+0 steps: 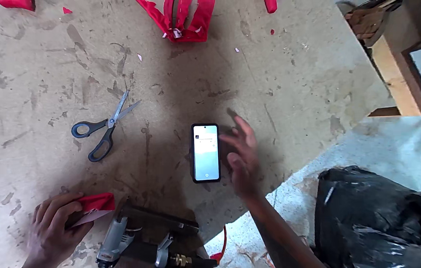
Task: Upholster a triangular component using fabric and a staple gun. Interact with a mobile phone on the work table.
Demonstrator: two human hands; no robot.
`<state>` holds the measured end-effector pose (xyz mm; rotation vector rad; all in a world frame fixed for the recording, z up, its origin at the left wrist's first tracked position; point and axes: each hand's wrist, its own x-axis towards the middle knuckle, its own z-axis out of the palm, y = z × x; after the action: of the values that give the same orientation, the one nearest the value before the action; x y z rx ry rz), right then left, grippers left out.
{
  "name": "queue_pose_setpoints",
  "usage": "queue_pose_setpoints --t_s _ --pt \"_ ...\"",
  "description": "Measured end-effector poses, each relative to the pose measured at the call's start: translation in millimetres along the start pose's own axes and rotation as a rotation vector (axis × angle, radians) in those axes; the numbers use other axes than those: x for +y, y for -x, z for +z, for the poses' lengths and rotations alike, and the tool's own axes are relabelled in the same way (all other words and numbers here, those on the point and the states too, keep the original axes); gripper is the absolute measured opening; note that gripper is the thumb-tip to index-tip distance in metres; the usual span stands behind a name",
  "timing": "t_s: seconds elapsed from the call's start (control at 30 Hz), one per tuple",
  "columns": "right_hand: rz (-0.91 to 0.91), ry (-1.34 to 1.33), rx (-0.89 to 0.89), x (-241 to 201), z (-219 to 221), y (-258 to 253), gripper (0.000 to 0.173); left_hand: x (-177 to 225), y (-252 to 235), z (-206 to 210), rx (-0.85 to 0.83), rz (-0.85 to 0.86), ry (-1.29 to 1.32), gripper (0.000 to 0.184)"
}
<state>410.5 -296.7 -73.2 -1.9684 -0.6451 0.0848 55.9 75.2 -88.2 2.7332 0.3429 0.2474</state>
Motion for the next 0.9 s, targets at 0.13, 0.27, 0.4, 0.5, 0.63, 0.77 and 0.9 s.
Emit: queue_pose_setpoints --t_s 0.13,0.27,0.4,0.5,0.63,0.77,0.9 --pt "0.034 -0.008 0.119 -22 -2 20 0.063 4 0 -4 0.016 0.039 -0.013 0.037" --pt "0.009 -0.205 0.067 -66 23 55 0.056 23 -2 -15 0.085 0.034 0.071 0.017" --pt "0.015 -0.478 -0.127 -124 68 74 0.052 59 -15 -50 0.3 -0.154 0.297 0.01" --pt "0.11 -0.569 -0.292 -170 114 76 0.062 96 -23 -89 0.385 -0.267 0.679 0.018" --pt "0.044 -0.745 -0.438 -231 137 66 0.062 147 -37 -126 0.411 -0.252 0.91 0.019" --pt "0.089 -0.732 -0.415 -268 122 68 0.044 178 -41 -141 0.617 -0.285 0.914 0.013" --pt "0.175 -0.635 -0.392 -276 106 83 0.046 188 -41 -146 0.707 -0.276 0.869 0.017"
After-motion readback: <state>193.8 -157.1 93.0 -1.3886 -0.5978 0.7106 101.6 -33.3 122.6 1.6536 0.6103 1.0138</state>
